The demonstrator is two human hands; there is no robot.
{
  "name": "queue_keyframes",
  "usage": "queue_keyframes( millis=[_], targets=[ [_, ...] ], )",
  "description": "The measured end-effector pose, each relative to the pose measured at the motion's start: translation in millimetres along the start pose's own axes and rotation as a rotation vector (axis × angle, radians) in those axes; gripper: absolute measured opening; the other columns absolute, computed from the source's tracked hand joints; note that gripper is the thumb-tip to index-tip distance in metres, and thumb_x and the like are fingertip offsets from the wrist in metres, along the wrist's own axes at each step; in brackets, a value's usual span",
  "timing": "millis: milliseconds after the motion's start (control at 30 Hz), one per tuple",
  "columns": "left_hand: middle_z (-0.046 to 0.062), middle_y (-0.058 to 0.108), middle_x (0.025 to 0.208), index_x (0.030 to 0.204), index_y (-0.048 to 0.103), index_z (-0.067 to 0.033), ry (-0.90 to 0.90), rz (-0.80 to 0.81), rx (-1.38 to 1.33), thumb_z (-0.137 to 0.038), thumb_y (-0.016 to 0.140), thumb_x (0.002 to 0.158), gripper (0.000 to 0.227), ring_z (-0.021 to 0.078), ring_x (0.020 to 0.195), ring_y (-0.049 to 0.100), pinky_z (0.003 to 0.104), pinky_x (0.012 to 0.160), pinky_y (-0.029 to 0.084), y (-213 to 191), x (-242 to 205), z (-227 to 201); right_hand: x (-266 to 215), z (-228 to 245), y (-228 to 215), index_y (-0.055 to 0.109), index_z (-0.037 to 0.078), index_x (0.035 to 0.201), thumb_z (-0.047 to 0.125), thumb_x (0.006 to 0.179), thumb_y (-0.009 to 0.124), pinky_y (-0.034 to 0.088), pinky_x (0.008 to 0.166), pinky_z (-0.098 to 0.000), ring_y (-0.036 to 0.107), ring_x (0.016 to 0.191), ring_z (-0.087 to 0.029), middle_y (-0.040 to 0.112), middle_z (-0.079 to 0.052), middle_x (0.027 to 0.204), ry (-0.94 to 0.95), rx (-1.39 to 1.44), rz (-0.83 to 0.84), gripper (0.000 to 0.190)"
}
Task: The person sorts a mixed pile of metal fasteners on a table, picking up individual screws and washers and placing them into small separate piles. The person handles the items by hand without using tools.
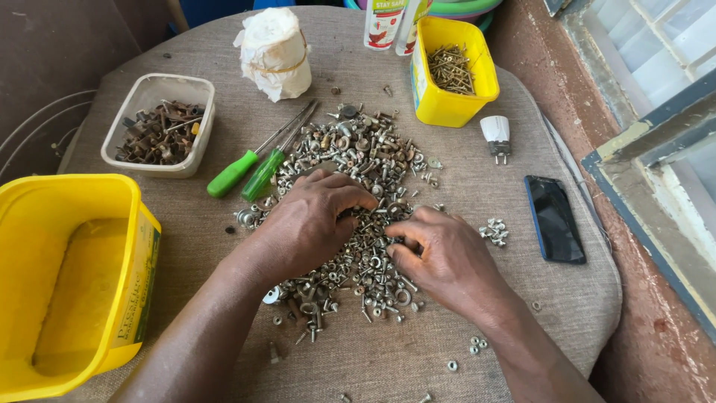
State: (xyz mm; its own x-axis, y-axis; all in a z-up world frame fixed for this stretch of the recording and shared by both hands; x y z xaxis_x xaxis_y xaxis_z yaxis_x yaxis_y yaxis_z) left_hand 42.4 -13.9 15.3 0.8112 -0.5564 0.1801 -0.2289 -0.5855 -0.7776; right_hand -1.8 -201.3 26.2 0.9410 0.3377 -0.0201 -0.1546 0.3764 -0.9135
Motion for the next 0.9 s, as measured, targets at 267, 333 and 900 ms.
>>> queue_keyframes(
  millis=[267, 333, 900],
  targets=[
    [0.013, 0.076, 0.121, 0.123, 0.078, -0.0105, 0.024, -0.016, 0.003, -0.007, 0.067, 0.095, 0.03, 0.0314, 0.124, 0.064, 0.047, 0.105, 0.047, 2.7, -1.0, 0.3, -6.9, -18.7, 2.7, 0.081, 0.009, 0.112, 0.016, 0.097, 0.072, 0.059, 0.08, -0.0396, 0.073, 0.083, -0.022, 0.073, -0.008, 0.087, -0.063, 0.115, -0.06, 0.019],
    [0.014, 0.076, 0.12, 0.122, 0.078, -0.01, 0.025, -0.031, -0.001, -0.007, 0.067, 0.095, 0.03, 0.0323, 0.123, 0.064, 0.047, 0.104, 0.047, 0.2, -1.9, 1.3, -7.0, -20.2, 1.4, 0.08, 0.008, 0.113, 0.014, 0.097, 0.07, 0.06, 0.08, -0.0408, 0.074, 0.084, -0.024, 0.074, -0.009, 0.089, -0.096, 0.144, -0.083, 0.02],
    [0.013, 0.076, 0.121, 0.123, 0.078, -0.0101, 0.015, -0.028, -0.027, -0.007, 0.067, 0.094, 0.031, 0.0316, 0.122, 0.063, 0.045, 0.1, 0.047, -0.3, -0.9, 0.0, -10.1, -64.6, 13.6, 0.079, -0.004, 0.11, -0.007, 0.091, 0.071, 0.064, 0.07, -0.0273, 0.075, 0.081, -0.015, 0.08, -0.017, 0.084, -0.003, 0.792, -0.296, 0.02]
  ],
)
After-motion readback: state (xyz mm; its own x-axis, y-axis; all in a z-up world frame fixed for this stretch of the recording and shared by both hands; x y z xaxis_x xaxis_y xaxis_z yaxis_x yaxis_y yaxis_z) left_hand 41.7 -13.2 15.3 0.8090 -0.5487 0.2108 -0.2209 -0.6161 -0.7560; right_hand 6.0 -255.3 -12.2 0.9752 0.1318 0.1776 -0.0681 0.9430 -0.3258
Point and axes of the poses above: each hand's wrist, its own x-axis towards the middle knuckle, its own y-axis out of the palm, z = x × y, the point moved 4 cm from there along x, towards the middle knuckle
